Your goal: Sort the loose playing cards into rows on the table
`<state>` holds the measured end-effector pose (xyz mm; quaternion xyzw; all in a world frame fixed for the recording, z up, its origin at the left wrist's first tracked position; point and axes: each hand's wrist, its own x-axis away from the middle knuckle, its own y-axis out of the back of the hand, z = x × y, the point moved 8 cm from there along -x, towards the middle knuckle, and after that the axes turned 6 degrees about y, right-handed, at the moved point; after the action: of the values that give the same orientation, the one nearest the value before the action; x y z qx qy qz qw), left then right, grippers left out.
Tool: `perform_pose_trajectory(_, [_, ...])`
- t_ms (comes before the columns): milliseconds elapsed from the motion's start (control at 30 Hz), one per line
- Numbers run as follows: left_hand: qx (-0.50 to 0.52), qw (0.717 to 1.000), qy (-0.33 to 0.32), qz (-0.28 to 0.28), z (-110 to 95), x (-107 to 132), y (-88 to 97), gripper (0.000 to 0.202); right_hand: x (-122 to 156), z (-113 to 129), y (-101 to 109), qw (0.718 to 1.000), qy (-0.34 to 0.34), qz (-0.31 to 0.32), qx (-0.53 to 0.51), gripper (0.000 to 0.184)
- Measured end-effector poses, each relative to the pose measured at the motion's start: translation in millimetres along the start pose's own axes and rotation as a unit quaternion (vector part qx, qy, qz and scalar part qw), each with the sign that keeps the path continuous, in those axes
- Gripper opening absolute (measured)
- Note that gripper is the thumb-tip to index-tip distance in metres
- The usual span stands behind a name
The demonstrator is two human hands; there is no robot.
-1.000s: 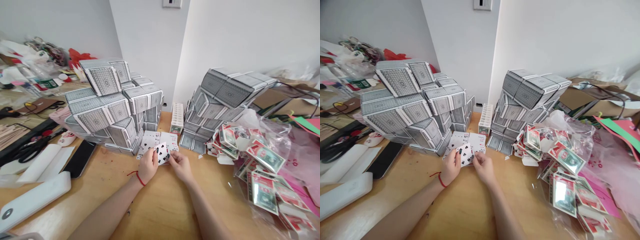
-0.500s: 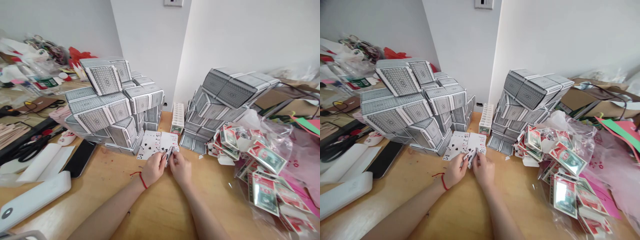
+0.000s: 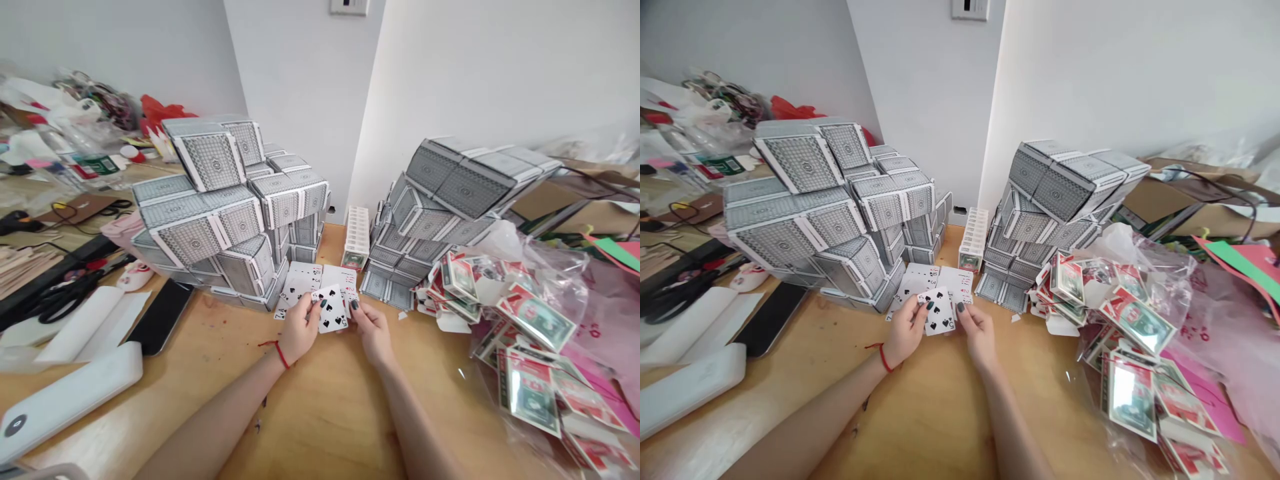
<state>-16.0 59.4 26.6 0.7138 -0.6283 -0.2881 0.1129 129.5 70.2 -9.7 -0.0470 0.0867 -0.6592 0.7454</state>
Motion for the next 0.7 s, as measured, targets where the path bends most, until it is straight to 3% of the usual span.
perform_pose_trajectory(100, [0.032, 0.999, 0.016, 0.002, 5.8, -0.7, 1.7, 0.020, 1.1, -13.0, -12.4, 0.984, -0.098, 0.061, -0.132, 0.023])
perform_pose_trajectory(267, [0.040, 0.999, -0.021, 0.024, -2.6, 3.6, 0.0, 0.014, 2.8, -17.1, -14.9, 0.963, -0.145, 0.084, -0.210, 0.019])
perform_pose_trajectory(567, [0.010, 0.982, -0.188, -0.008, -30.5, 14.4, 11.1, 0.022, 0.3, -12.5, -12.2, 0.996, -0.078, 0.019, -0.043, 0.027])
perform_pose_trajectory(700, [0.073, 0.989, -0.126, 0.008, -27.8, 9.6, 10.7, 0.022, 0.0, -3.9, -13.3, 1.000, -0.020, 0.005, 0.022, 0.025])
